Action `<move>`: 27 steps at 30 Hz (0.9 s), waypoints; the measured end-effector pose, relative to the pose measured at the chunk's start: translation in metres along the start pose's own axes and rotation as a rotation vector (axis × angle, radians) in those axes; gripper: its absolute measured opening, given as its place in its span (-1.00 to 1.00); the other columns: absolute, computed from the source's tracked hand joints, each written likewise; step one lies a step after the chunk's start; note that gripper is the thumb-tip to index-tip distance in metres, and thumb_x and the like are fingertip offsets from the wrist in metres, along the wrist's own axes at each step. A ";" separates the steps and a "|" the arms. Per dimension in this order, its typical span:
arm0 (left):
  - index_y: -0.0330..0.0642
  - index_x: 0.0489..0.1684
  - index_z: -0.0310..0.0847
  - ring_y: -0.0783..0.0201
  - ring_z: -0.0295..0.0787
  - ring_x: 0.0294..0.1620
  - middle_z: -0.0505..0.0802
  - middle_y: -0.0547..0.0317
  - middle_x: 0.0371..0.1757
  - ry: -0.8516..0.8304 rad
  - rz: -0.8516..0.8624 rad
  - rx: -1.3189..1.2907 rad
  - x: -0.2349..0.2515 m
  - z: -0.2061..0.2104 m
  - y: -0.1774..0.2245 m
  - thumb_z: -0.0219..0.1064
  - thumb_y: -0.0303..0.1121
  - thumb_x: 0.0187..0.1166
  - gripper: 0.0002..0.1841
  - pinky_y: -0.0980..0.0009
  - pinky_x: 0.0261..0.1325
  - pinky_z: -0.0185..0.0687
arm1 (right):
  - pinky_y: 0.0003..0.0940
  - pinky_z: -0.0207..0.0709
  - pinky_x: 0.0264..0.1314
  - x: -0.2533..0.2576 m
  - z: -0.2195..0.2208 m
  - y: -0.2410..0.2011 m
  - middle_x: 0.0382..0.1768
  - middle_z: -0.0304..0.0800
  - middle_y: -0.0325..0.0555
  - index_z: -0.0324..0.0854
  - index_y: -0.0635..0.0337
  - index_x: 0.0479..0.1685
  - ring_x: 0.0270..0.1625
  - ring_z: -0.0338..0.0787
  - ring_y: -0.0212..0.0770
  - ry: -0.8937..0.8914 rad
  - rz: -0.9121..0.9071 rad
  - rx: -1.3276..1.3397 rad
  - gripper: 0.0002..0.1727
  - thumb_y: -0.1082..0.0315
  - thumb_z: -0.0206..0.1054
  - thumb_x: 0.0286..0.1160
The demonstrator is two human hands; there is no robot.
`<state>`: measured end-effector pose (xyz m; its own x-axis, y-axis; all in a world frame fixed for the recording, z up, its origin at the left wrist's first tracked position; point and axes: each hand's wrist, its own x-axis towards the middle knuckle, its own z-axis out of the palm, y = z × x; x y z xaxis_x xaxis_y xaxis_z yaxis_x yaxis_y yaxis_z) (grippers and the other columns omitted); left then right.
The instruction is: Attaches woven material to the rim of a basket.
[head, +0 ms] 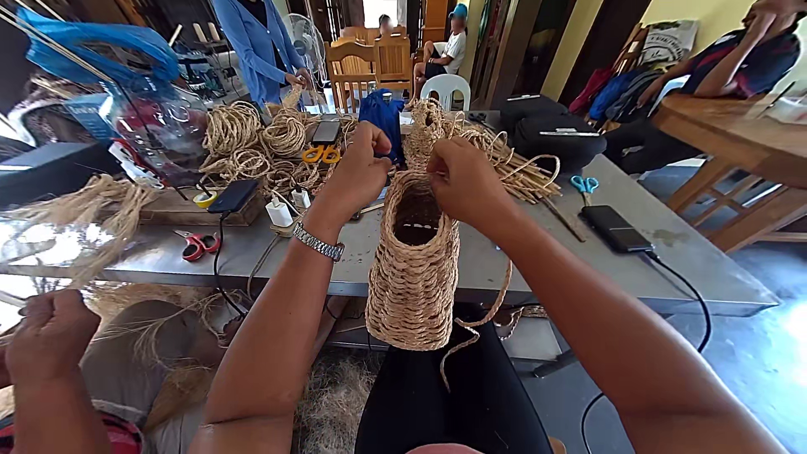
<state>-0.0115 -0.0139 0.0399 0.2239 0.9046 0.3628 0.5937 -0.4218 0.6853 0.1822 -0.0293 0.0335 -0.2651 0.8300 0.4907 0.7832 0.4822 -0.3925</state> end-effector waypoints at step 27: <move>-0.24 0.05 0.80 -0.14 0.80 0.09 0.85 -0.16 -0.06 -0.189 0.083 0.600 0.009 0.022 0.027 0.29 -0.43 0.61 -0.79 -0.15 0.17 0.62 | 0.06 0.62 0.25 0.001 0.000 0.001 0.10 0.71 0.17 0.67 0.34 -0.02 0.19 0.74 0.11 -0.002 0.000 -0.017 -0.83 0.53 0.35 0.46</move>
<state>0.0236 -0.0158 0.0479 0.3881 0.8887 0.2443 0.8861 -0.4326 0.1661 0.1828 -0.0280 0.0332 -0.2663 0.8308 0.4887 0.7928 0.4771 -0.3793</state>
